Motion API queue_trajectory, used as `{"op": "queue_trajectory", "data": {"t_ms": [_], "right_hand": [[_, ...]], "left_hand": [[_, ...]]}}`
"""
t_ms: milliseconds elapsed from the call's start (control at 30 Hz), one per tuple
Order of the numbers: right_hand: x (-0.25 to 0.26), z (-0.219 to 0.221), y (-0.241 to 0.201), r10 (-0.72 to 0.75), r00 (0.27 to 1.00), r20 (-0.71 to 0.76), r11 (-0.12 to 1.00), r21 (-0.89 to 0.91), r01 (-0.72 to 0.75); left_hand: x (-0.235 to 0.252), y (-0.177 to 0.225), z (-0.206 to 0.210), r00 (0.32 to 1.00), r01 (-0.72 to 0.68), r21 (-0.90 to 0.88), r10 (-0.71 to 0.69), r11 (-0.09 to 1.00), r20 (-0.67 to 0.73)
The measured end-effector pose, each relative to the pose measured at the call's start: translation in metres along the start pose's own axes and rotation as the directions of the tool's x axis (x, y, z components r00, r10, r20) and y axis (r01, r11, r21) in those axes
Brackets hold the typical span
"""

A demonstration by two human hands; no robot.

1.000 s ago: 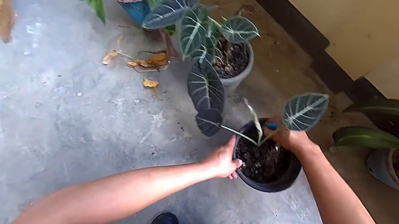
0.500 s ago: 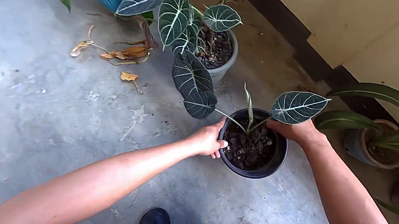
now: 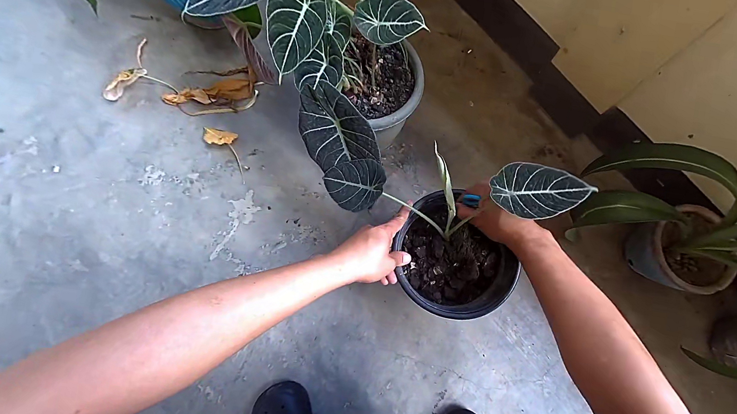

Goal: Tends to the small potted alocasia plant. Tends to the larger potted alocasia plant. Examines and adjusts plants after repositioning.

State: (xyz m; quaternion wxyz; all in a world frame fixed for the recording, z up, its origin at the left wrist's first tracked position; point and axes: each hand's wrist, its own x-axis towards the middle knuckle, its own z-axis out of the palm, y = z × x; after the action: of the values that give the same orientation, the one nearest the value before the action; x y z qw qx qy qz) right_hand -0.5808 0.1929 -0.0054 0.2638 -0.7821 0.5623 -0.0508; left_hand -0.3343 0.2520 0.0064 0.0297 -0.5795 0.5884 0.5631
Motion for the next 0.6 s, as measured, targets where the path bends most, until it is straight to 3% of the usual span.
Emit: {"op": "queue_trajectory", "data": {"t_ms": [67, 167, 267, 367, 500, 533, 600], "right_hand": [[0.001, -0.011, -0.006, -0.008, 0.993, 0.12, 1.0, 0.015, 0.006], [-0.002, -0.02, 0.013, -0.019, 0.998, 0.067, 0.995, 0.097, 0.012], [0.001, -0.008, 0.013, -0.037, 0.999, -0.004, 0.999, 0.012, 0.037], [0.003, -0.009, 0.0, -0.06, 0.991, 0.118, 0.998, 0.004, 0.06], [-0.01, -0.02, 0.013, 0.004, 0.999, 0.035, 0.999, 0.038, -0.005], [-0.017, -0.019, 0.01, 0.031, 0.999, -0.01, 0.999, -0.037, -0.031], [-0.026, -0.015, -0.008, 0.115, 0.993, 0.041, 0.975, -0.196, -0.105]], "left_hand": [[0.0, -0.001, 0.002, 1.0, -0.005, -0.006, 0.005, 1.0, 0.001], [0.0, 0.0, 0.001, 1.0, -0.006, -0.001, 0.006, 1.0, 0.0], [0.001, -0.001, 0.001, 1.0, -0.012, 0.004, 0.012, 1.0, -0.005], [0.001, -0.003, 0.002, 1.0, -0.019, 0.016, 0.019, 1.0, -0.003], [-0.002, 0.001, -0.002, 0.989, -0.118, 0.337, 0.14, 0.934, -0.039], [-0.002, 0.001, 0.0, 0.981, -0.147, 0.405, 0.185, 0.902, -0.056], [0.003, 0.0, 0.005, 0.971, -0.156, 0.502, 0.224, 0.85, -0.077]]}}
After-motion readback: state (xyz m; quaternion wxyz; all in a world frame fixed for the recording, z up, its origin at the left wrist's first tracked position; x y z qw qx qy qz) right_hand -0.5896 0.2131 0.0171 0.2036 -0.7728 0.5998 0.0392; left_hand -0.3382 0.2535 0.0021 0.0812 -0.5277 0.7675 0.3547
